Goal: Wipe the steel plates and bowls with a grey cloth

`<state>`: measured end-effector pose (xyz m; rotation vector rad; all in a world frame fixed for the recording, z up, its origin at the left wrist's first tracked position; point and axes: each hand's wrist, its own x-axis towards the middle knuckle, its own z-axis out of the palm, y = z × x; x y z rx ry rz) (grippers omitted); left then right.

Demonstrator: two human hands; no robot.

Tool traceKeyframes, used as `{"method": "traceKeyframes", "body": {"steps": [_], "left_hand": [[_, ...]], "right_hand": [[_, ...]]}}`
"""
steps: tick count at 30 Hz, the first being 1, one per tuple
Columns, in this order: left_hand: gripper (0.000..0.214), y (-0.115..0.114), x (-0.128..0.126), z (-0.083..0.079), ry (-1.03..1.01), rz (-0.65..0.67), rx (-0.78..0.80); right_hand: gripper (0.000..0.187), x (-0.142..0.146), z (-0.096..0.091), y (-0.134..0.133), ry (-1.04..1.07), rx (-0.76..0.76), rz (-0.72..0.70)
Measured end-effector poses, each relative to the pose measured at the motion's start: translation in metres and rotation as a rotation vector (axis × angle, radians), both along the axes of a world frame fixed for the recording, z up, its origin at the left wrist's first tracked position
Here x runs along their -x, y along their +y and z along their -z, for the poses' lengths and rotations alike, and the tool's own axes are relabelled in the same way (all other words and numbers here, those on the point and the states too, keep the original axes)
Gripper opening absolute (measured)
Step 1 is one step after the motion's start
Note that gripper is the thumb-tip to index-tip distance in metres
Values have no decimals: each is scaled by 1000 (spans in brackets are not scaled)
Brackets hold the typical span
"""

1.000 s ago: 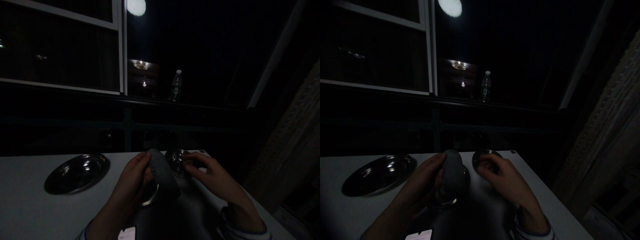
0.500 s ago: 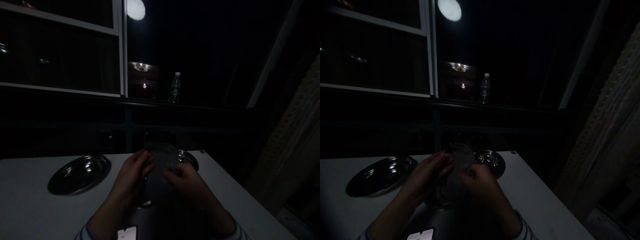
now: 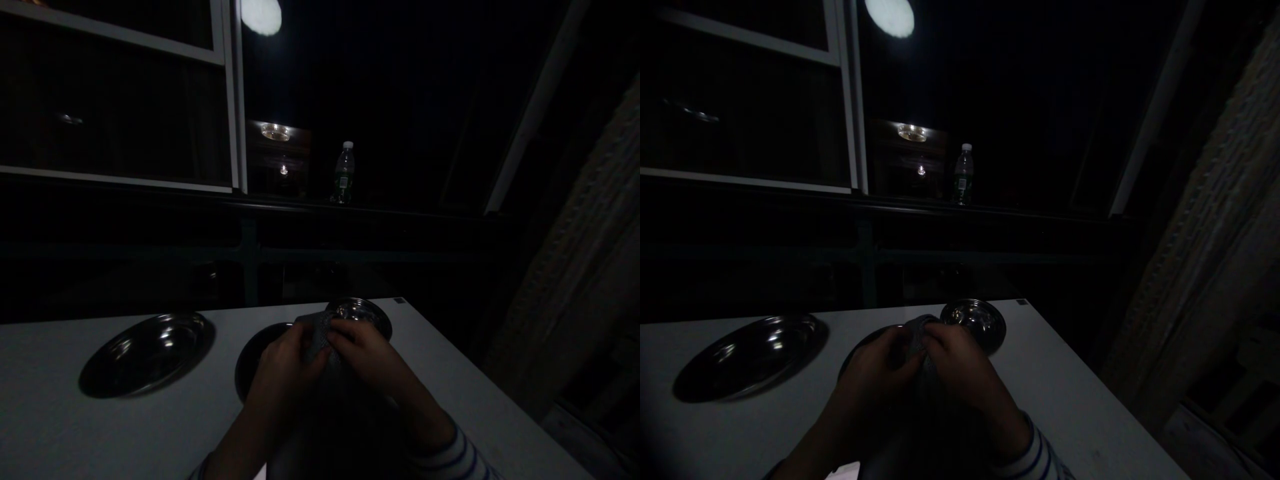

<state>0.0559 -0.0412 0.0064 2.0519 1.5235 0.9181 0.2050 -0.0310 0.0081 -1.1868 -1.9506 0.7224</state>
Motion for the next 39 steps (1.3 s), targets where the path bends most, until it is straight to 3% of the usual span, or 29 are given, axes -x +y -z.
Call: {"method": "traceKeyframes", "body": {"steps": [4, 10, 13, 16, 21, 25, 30, 36, 39], "left_hand": [[26, 0, 1, -1, 48, 17, 63], [25, 13, 15, 3, -64, -14, -28], [24, 24, 30, 0, -313, -14, 140], [20, 32, 46, -7, -592, -63, 306], [20, 38, 67, -14, -779, -78, 346], [37, 40, 77, -13, -804, -148, 294], [29, 43, 87, -11, -801, -135, 225], [42, 39, 91, -16, -502, -10, 111], [32, 39, 91, -17, -344, -24, 19]], "right_hand": [[22, 6, 0, -6, -104, -73, 74], [22, -7, -6, -8, -177, -118, 190], [21, -21, -7, -4, -65, -84, 211], [27, -36, -8, 1, 175, 18, 212], [47, -55, -10, 6, 441, 89, 194], [47, -62, -11, 8, 459, 85, 231], [38, -70, -7, 16, 405, 18, 357], [40, -76, -6, 18, 286, 26, 321], [34, -77, -6, 18, 224, -7, 342]]}}
